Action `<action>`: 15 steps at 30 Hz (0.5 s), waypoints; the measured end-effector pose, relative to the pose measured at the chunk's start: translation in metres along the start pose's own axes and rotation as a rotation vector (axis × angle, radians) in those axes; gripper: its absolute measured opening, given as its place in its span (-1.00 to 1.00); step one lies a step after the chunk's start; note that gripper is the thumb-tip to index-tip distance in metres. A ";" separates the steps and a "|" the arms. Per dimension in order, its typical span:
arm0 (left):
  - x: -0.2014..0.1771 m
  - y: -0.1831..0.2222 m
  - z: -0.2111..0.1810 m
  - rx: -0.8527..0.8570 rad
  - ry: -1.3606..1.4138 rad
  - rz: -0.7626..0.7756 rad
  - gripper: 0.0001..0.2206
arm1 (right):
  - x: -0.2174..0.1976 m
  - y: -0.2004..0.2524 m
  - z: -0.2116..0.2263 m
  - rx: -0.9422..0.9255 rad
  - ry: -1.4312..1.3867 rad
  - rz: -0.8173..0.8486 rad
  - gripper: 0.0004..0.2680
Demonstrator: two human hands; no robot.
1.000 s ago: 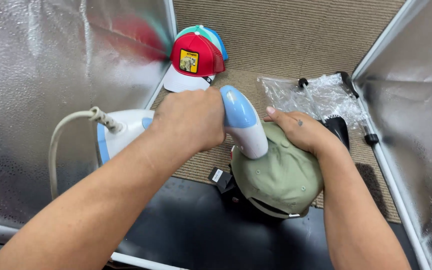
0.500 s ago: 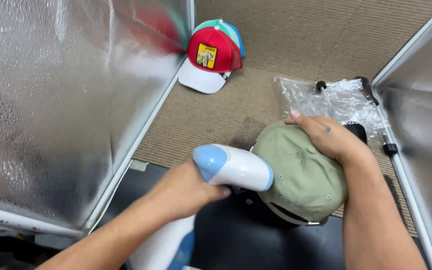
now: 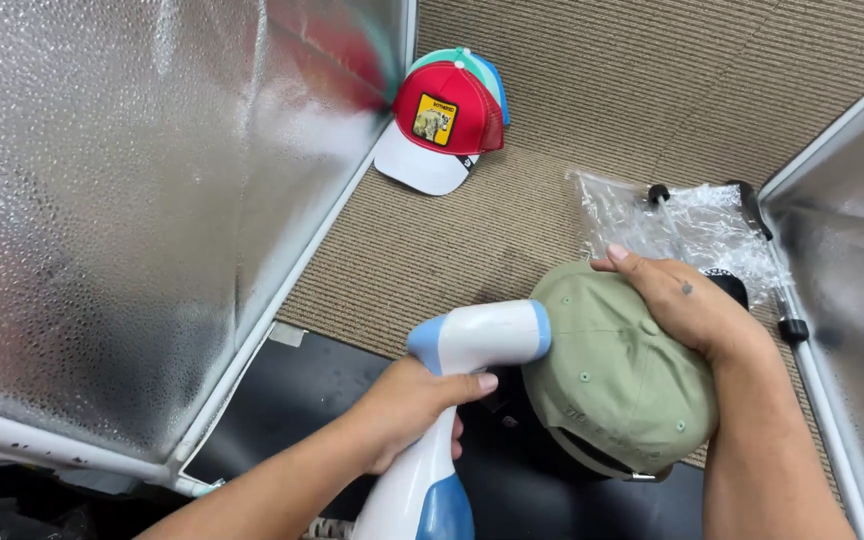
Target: Using a handheld steamer and a brush to refresh and remove wrinkles from a baseball cap.
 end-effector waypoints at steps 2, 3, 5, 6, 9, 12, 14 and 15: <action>-0.001 0.005 0.009 -0.009 -0.023 -0.009 -0.72 | 0.001 -0.001 0.000 0.000 0.016 0.005 -0.51; -0.001 0.006 0.011 -0.016 -0.044 -0.020 -0.76 | 0.000 -0.003 0.001 -0.002 0.032 0.012 -0.50; -0.007 0.008 0.006 -0.013 -0.101 -0.022 -0.70 | 0.001 -0.001 0.002 0.002 0.021 0.016 -0.49; -0.009 0.009 0.002 -0.002 -0.160 -0.027 -0.65 | 0.000 0.000 0.003 0.000 0.007 0.014 -0.47; -0.014 -0.017 -0.031 0.057 -0.182 0.033 -0.70 | 0.002 -0.013 -0.009 -0.117 0.031 0.033 -0.47; -0.020 -0.058 -0.075 0.187 -0.410 -0.045 -0.43 | -0.001 -0.019 -0.014 -0.192 0.018 0.012 -0.52; -0.017 -0.065 -0.113 0.256 -0.547 -0.084 -0.37 | -0.002 -0.014 -0.008 -0.185 0.028 0.020 -0.52; -0.013 -0.068 -0.131 0.320 -0.681 -0.127 -0.30 | 0.000 -0.011 -0.006 -0.179 0.036 0.037 -0.53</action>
Point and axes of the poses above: each hand's wrist, its own y-axis away from the middle knuckle, its own x-axis out of the palm, z = x × y, the point moved 7 cm from there along -y, towards the middle knuckle, and after that the axes turned 13 degrees about -x, right-handed, at the moved point
